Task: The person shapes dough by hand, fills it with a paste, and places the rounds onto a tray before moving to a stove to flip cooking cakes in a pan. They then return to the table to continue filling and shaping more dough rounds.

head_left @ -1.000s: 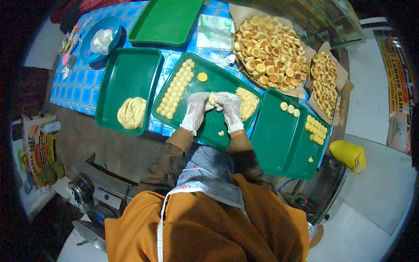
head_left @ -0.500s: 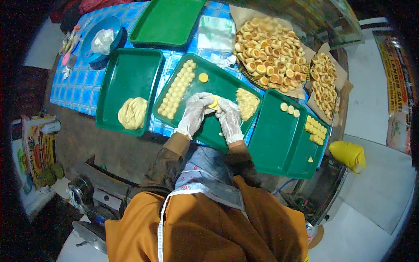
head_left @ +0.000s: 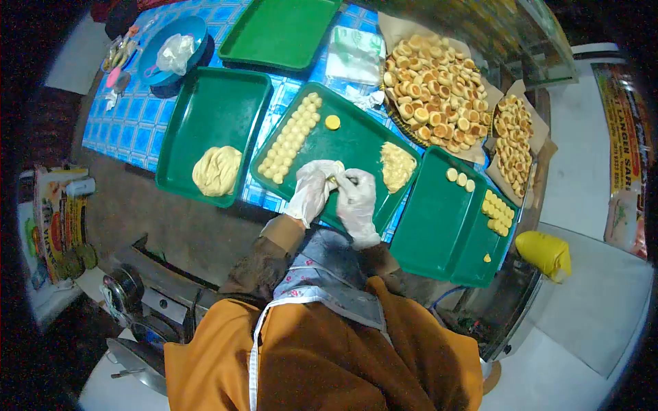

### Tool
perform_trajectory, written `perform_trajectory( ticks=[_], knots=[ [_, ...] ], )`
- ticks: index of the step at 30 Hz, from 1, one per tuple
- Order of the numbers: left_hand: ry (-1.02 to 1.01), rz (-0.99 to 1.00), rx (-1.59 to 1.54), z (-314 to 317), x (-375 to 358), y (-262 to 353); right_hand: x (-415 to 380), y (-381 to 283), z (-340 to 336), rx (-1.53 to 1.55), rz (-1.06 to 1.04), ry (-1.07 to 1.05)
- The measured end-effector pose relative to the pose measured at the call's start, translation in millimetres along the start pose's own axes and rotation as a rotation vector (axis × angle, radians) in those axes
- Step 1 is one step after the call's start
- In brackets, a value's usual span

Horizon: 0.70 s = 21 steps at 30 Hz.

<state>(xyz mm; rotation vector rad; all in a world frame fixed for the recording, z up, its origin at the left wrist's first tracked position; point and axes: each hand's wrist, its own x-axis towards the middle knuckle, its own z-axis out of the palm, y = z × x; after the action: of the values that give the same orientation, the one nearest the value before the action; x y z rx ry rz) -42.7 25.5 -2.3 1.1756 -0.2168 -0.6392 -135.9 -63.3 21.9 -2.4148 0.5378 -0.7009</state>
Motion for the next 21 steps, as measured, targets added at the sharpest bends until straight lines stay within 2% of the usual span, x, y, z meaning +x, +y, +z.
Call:
perform_trajectory(
  ticks=[1,2,3,4,6,7,8,9,11,12,15,16,19,20,21],
  knots=[
    [-0.120,0.263,0.392,-3,-2,10,0,0,-5,0.206,0.091,0.053],
    [-0.140,0.573,0.749,-7,-4,20,0,3,-14,0.306,0.149,0.074],
    [-0.187,0.559,0.713,-7,-4,28,0,7,-23,0.403,0.208,0.097],
    [-0.237,0.545,0.674,-6,-6,33,10,-3,-36,0.564,0.454,0.020],
    [-0.352,0.515,0.659,6,-11,60,9,8,-24,1.149,0.696,0.008],
    [-0.289,0.123,0.264,9,-7,54,8,12,-20,1.447,0.805,0.000],
    [-0.210,-0.266,-0.130,10,1,47,11,8,-23,1.489,0.803,-0.015],
    [-0.113,-0.655,-0.525,9,4,40,11,10,-24,1.503,0.789,-0.064],
    [-0.117,-0.634,-0.422,11,4,47,11,17,-25,1.533,0.761,-0.158],
    [-0.122,-0.621,-0.373,13,5,50,7,17,-23,1.402,0.735,-0.125],
    [-0.074,-0.566,-0.335,8,3,39,3,12,-27,0.385,0.177,-0.069],
    [-0.064,-0.566,-0.318,11,2,42,8,6,-31,0.203,0.010,-0.028],
    [-0.058,-0.562,-0.282,15,-2,44,11,-12,-43,-0.018,-0.120,-0.018],
    [-0.070,-0.560,-0.276,13,-3,40,8,-7,-43,0.009,-0.095,-0.050],
    [-0.083,-0.557,-0.270,12,-3,37,4,1,-43,0.332,0.131,-0.084]
  ],
)
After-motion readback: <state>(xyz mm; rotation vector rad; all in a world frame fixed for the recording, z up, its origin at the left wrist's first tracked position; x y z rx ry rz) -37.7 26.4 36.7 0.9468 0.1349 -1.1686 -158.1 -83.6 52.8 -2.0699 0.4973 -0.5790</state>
